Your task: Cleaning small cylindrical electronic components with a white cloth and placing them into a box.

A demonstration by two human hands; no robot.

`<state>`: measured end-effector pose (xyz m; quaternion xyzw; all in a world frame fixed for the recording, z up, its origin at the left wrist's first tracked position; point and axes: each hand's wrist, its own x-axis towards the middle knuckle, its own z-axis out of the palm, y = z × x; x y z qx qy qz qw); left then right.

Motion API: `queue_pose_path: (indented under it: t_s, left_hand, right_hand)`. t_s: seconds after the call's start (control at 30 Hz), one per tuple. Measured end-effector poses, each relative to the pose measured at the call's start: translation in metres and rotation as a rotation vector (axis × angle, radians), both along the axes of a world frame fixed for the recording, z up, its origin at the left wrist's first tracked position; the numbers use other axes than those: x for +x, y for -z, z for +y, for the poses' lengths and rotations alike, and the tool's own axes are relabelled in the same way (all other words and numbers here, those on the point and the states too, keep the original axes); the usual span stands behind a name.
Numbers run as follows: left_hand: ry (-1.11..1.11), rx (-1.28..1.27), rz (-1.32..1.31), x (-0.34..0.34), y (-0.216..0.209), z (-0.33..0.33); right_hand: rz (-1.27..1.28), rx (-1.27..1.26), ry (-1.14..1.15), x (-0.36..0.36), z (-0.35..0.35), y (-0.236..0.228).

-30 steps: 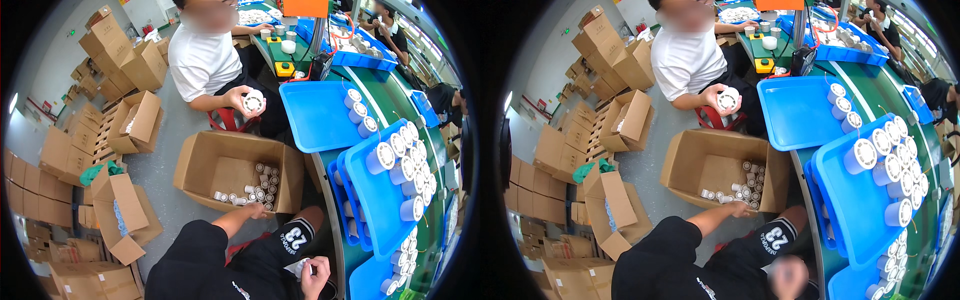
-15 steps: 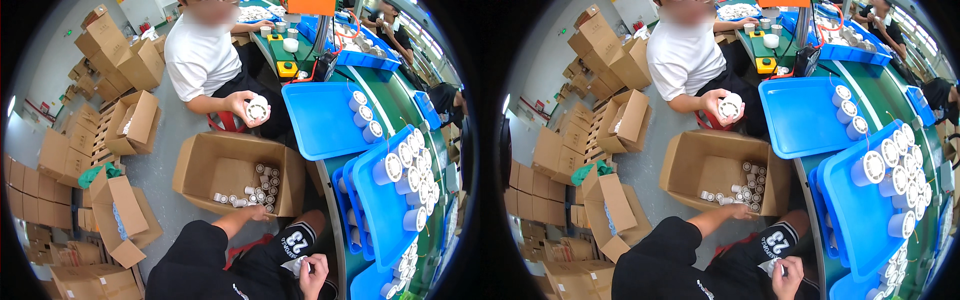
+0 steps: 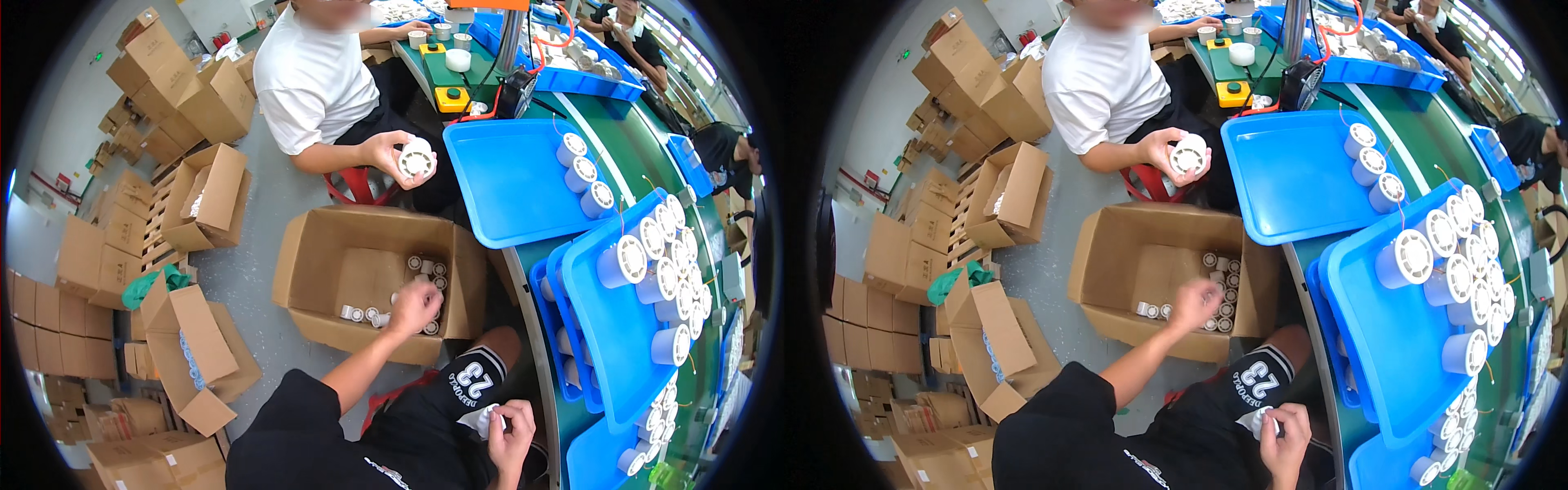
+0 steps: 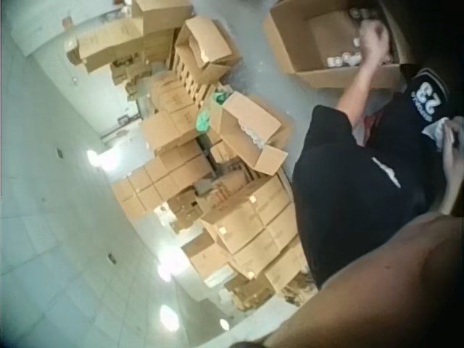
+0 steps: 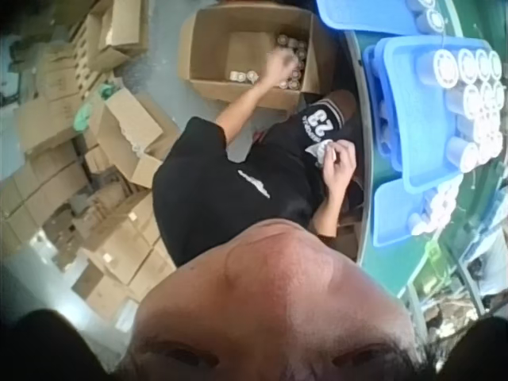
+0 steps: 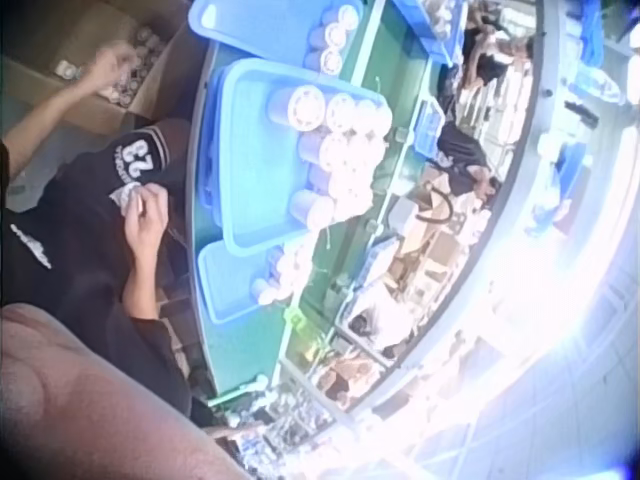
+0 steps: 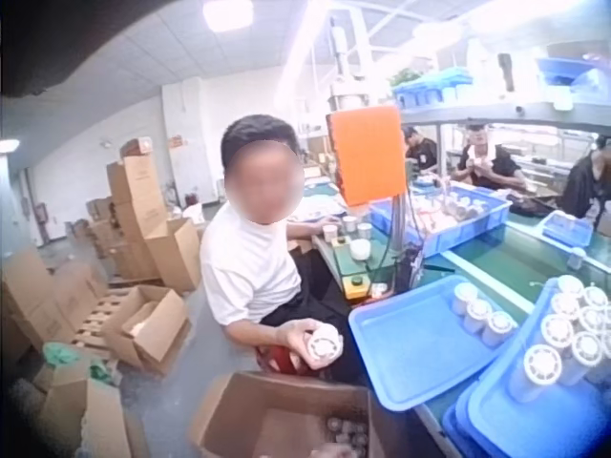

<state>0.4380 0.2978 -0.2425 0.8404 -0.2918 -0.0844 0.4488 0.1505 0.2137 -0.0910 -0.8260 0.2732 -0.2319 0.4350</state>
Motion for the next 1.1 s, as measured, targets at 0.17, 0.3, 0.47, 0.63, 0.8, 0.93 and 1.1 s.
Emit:
queue_pose_path:
  t_s: [0.17, 0.3, 0.47, 0.63, 0.8, 0.93, 1.1]
  left_hand:
    - [-0.436, -0.279, -0.634, 0.064, -0.134, -0.042]
    - [-0.666, -0.176, -0.694, 0.107, -0.155, -0.067]
    - [-0.82, -0.178, -0.651, 0.104, -0.135, -0.082]
    - [-0.867, -0.224, -0.627, 0.095, -0.121, -0.08]
    - [-0.81, -0.317, -0.581, 0.083, -0.109, -0.061]
    - [-0.695, -0.501, -0.478, 0.06, -0.113, -0.033]
    - [-0.156, -0.691, -0.297, 0.0, -0.145, -0.005]
  right_hand:
    - [0.004, 0.045, -0.022, 0.004, 0.0, -0.002]
    - [-0.007, 0.069, -0.073, 0.005, 0.004, -0.008]
    - [0.014, 0.035, -0.082, 0.0, 0.0, -0.015]
    - [0.046, -0.002, -0.108, -0.003, -0.006, -0.018]
    - [0.012, -0.04, -0.145, 0.001, -0.008, -0.019]
    - [-0.014, -0.014, -0.123, -0.001, -0.006, -0.019]
    - [-0.088, 0.046, -0.025, -0.019, -0.011, -0.018]
